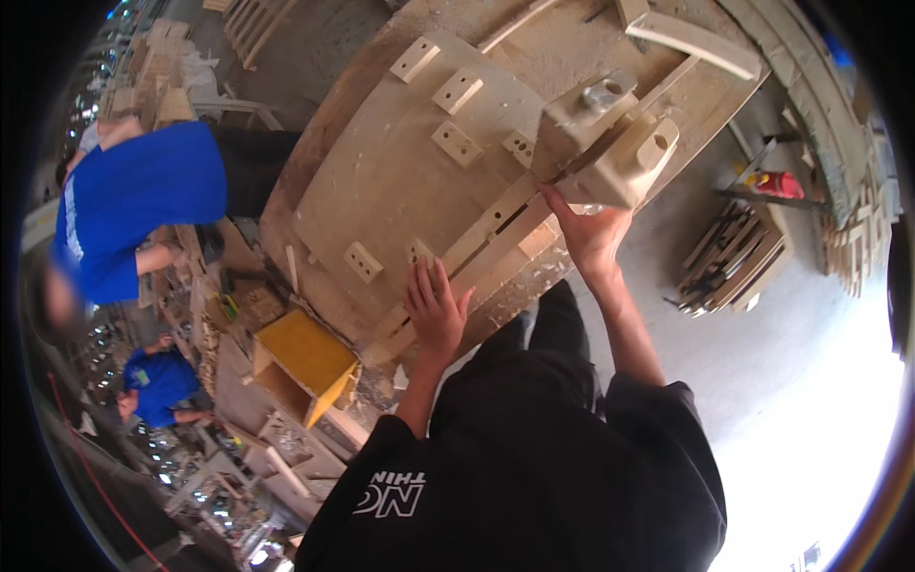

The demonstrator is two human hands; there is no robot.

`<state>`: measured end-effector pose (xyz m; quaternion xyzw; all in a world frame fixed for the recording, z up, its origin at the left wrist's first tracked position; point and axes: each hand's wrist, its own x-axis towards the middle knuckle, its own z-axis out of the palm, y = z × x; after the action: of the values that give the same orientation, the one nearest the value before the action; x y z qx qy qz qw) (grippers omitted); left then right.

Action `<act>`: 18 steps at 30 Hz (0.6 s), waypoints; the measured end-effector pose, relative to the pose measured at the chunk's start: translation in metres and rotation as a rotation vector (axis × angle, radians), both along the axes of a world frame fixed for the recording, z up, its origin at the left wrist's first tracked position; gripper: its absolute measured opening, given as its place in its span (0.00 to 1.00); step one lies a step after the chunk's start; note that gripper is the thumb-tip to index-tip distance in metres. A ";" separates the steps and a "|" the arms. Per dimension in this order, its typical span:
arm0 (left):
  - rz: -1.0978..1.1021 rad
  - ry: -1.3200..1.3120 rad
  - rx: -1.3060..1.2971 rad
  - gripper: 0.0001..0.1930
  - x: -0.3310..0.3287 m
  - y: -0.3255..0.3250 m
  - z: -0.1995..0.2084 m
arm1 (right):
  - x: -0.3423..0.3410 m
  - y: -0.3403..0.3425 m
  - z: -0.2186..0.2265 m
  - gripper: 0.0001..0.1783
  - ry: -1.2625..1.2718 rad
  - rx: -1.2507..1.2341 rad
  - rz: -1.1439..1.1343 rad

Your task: The person assembles wooden furniture parts by hand, fitting pre-drilled pieces together on a workbench. They repeatedly pick up, align, and join components, occasionally handing pieces to coworkers.

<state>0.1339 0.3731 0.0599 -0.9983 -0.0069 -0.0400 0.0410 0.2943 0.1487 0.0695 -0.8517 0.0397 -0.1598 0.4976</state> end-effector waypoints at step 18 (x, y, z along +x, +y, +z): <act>0.041 -0.128 -0.078 0.45 -0.002 0.000 0.005 | 0.033 -0.016 0.163 0.30 -0.492 -0.166 0.145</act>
<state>0.1316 0.3733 0.0653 -0.9942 -0.0317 -0.1028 0.0025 0.3274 0.1331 0.2327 -0.8257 -0.1569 -0.3287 0.4308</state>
